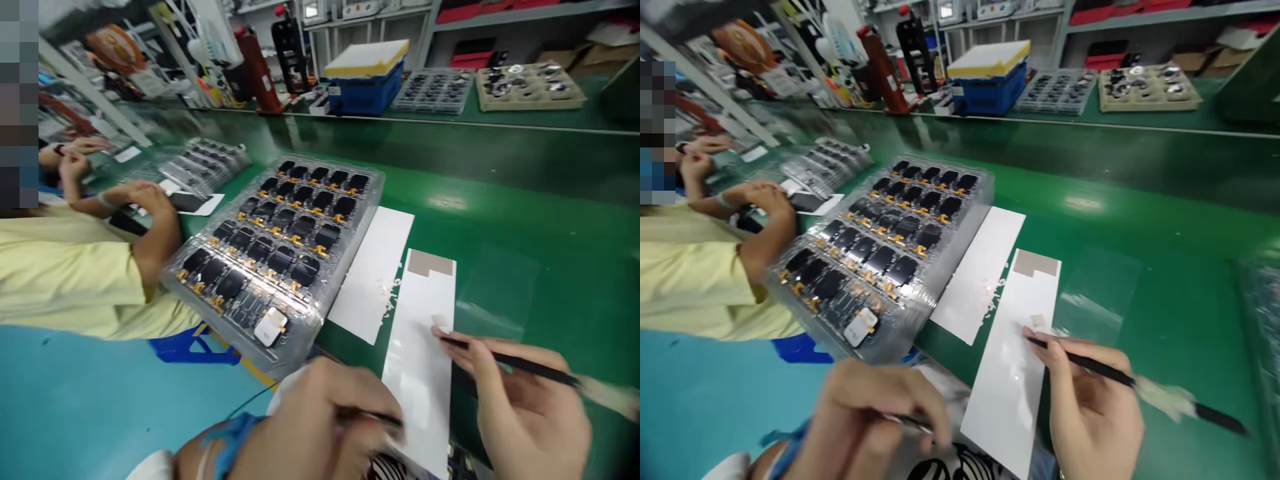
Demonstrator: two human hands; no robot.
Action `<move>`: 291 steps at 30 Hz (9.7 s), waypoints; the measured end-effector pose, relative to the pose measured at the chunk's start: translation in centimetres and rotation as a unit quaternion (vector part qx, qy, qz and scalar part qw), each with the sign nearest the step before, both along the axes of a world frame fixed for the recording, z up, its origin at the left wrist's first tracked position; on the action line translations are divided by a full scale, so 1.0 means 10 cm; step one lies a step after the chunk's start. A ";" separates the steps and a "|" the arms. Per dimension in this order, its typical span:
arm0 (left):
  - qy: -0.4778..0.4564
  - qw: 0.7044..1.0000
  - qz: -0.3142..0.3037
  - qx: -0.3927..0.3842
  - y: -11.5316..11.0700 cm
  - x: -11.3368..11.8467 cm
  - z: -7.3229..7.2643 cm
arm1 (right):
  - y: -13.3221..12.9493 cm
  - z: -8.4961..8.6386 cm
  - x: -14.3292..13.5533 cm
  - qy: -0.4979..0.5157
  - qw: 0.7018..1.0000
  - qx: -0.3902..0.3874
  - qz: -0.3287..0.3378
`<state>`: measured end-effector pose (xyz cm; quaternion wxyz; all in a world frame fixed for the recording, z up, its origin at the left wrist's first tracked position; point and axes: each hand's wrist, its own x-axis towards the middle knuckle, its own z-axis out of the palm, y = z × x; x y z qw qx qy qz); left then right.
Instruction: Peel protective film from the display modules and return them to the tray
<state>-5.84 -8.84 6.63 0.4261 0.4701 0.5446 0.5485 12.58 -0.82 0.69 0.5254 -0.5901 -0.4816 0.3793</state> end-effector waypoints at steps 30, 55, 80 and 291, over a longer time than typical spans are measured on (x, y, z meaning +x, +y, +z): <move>0.703 0.688 0.045 -0.175 0.21 -1.41 0.56 | 0.65 0.11 -0.02 0.076 0.991 0.058 0.097; -0.043 0.991 -0.123 -0.027 0.91 0.28 -0.56 | 0.50 0.09 0.11 -0.302 0.858 0.327 0.256; -0.101 0.980 -0.163 -0.060 0.85 0.26 -0.65 | 0.59 0.11 0.03 0.149 0.897 -0.171 0.381; -0.115 0.924 -0.349 -0.107 0.97 0.33 -0.50 | 0.24 0.03 0.18 0.152 0.959 -0.074 0.227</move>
